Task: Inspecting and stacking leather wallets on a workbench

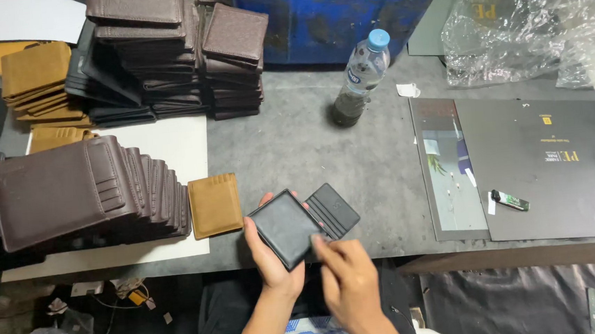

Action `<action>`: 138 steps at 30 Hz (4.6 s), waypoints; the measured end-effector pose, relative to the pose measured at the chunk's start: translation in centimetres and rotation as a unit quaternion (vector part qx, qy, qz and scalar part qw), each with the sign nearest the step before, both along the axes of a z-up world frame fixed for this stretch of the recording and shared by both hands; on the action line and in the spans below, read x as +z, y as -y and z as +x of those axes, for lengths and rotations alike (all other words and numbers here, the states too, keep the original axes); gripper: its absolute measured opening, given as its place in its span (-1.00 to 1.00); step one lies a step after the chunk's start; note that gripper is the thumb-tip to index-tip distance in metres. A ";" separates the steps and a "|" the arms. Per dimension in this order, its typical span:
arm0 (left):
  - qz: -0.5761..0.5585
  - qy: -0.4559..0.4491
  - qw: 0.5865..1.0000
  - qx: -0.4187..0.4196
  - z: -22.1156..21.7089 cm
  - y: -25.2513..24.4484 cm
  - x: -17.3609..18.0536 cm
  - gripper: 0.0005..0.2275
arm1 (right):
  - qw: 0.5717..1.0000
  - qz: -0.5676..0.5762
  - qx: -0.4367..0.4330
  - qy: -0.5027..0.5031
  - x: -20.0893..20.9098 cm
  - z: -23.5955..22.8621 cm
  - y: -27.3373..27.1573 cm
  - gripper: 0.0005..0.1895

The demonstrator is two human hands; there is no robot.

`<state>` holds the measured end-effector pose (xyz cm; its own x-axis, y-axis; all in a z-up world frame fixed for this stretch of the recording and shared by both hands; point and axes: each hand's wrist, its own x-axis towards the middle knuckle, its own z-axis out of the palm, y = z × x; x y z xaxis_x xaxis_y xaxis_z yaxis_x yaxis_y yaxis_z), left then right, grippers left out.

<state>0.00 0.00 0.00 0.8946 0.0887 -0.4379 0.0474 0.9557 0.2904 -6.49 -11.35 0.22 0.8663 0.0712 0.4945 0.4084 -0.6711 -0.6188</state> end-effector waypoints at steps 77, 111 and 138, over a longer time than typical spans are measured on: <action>0.522 0.091 0.831 -0.169 0.2 0.5 -2.0 -0.90 | 0.985 0.167 -0.040 -0.011 0.5 4.6 4.3 -0.76; 0.709 -0.079 0.662 -0.229 2.7 -0.2 2.7 -0.71 | 0.965 0.135 -0.206 -0.091 -1.1 5.6 2.5 -0.79; 0.627 -0.045 0.766 -0.135 2.5 0.3 -2.9 -0.66 | 0.983 -0.153 0.045 -0.087 -4.5 6.4 4.8 -0.70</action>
